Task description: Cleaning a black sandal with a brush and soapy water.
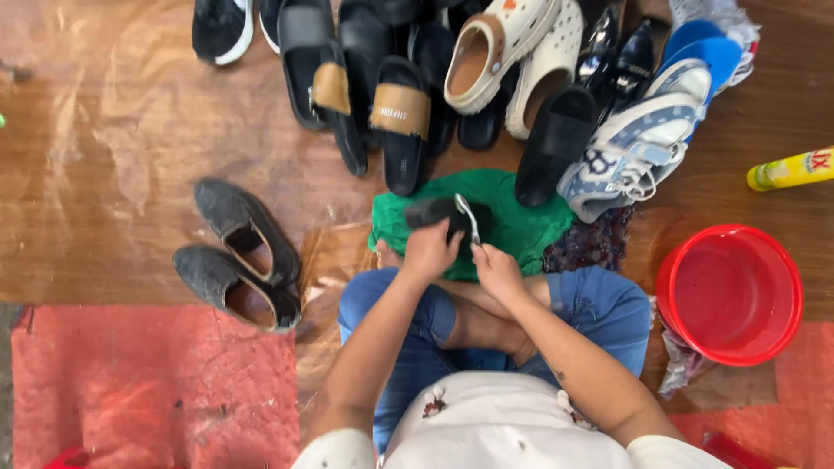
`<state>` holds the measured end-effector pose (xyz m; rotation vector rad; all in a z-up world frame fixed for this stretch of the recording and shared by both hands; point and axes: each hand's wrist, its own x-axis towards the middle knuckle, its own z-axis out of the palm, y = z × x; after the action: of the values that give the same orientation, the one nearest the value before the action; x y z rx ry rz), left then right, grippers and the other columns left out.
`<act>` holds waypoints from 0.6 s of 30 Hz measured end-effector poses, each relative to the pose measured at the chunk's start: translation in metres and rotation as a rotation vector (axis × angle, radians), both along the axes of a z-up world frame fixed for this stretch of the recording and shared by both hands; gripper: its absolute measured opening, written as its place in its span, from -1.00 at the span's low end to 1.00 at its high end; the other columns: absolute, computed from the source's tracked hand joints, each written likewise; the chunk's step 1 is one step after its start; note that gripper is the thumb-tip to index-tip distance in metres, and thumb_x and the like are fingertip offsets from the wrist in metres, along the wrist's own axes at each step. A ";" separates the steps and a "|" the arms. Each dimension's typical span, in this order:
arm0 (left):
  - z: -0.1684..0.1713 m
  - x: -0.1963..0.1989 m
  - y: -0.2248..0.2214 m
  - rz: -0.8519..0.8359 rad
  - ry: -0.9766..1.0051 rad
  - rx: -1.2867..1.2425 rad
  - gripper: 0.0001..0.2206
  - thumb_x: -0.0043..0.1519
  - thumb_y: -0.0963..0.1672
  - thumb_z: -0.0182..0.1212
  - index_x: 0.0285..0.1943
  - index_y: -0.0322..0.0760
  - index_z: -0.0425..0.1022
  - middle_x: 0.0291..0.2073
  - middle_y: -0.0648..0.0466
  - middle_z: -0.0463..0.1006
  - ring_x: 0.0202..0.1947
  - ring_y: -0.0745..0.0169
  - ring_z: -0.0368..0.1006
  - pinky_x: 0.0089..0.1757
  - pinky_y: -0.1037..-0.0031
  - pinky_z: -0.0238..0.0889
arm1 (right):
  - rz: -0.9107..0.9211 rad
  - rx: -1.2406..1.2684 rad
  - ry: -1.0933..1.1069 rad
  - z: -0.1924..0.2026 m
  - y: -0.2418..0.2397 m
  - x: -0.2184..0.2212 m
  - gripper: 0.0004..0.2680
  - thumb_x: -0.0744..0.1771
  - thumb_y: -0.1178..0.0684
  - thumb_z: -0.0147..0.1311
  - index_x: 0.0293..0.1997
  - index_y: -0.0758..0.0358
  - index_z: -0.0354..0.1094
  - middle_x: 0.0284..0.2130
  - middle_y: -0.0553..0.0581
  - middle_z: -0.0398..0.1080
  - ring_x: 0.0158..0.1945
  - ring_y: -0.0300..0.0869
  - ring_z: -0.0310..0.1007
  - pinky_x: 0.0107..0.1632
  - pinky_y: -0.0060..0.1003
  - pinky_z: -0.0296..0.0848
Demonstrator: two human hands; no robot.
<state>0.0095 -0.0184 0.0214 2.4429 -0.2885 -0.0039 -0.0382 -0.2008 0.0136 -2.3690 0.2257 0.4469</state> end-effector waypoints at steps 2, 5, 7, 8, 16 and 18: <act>0.006 0.014 -0.005 -0.005 -0.008 0.018 -0.83 0.13 -0.06 0.31 -0.34 -0.24 0.55 -0.57 -0.09 0.56 -0.46 -0.21 0.58 -0.39 0.11 0.43 | 0.029 -0.007 -0.040 0.005 0.007 0.003 -0.68 0.41 -0.21 -0.16 -0.29 0.18 0.43 -0.34 0.30 0.56 -0.06 0.29 0.51 -0.03 0.22 0.44; 0.013 0.029 -0.014 -0.040 -0.003 0.057 -0.83 0.09 -0.07 0.33 -0.31 -0.24 0.56 -0.54 -0.07 0.58 -0.42 -0.19 0.60 -0.36 0.10 0.44 | -0.002 0.026 -0.083 -0.012 -0.011 0.015 -0.68 0.43 -0.15 -0.15 -0.29 0.27 0.45 -0.32 0.40 0.54 -0.06 0.36 0.48 -0.04 0.28 0.39; 0.012 0.034 -0.025 -0.069 0.018 0.075 -0.84 0.09 -0.07 0.31 -0.28 -0.22 0.56 -0.52 -0.03 0.59 -0.40 -0.14 0.61 -0.34 0.12 0.45 | -0.063 0.063 -0.078 -0.035 -0.031 0.017 -0.65 0.44 -0.14 -0.18 -0.30 0.31 0.46 -0.32 0.41 0.54 -0.04 0.38 0.47 -0.02 0.28 0.39; 0.009 0.037 -0.032 -0.116 0.066 0.157 -0.83 0.12 -0.05 0.29 -0.21 -0.16 0.57 -0.45 -0.01 0.61 -0.33 -0.11 0.62 -0.27 0.09 0.45 | -0.116 0.073 -0.018 -0.048 -0.040 0.015 -0.63 0.44 -0.18 -0.21 -0.35 0.23 0.49 -0.34 0.34 0.55 -0.04 0.32 0.49 0.03 0.18 0.40; 0.016 0.039 -0.071 -0.230 0.116 0.204 -0.82 0.17 -0.08 0.26 -0.11 -0.19 0.56 -0.35 -0.01 0.64 -0.22 -0.18 0.61 -0.12 -0.06 0.38 | -0.307 0.206 -0.040 -0.015 -0.023 0.014 -0.64 0.44 -0.19 -0.20 -0.25 0.28 0.48 -0.29 0.42 0.51 0.01 0.31 0.46 0.09 0.12 0.38; 0.019 0.040 -0.073 -0.254 0.103 0.279 -0.83 0.22 -0.10 0.23 -0.07 -0.20 0.57 -0.31 0.01 0.65 -0.21 -0.08 0.61 -0.11 0.00 0.37 | -0.378 0.181 0.106 -0.082 -0.050 0.010 -0.63 0.44 -0.22 -0.15 -0.32 0.20 0.52 -0.39 0.17 0.56 -0.18 0.04 0.54 -0.05 -0.07 0.45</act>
<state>0.0499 -0.0911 0.0407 2.6518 -0.5842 -0.2984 -0.0286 -0.2507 -0.0683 -2.0664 0.6412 0.3919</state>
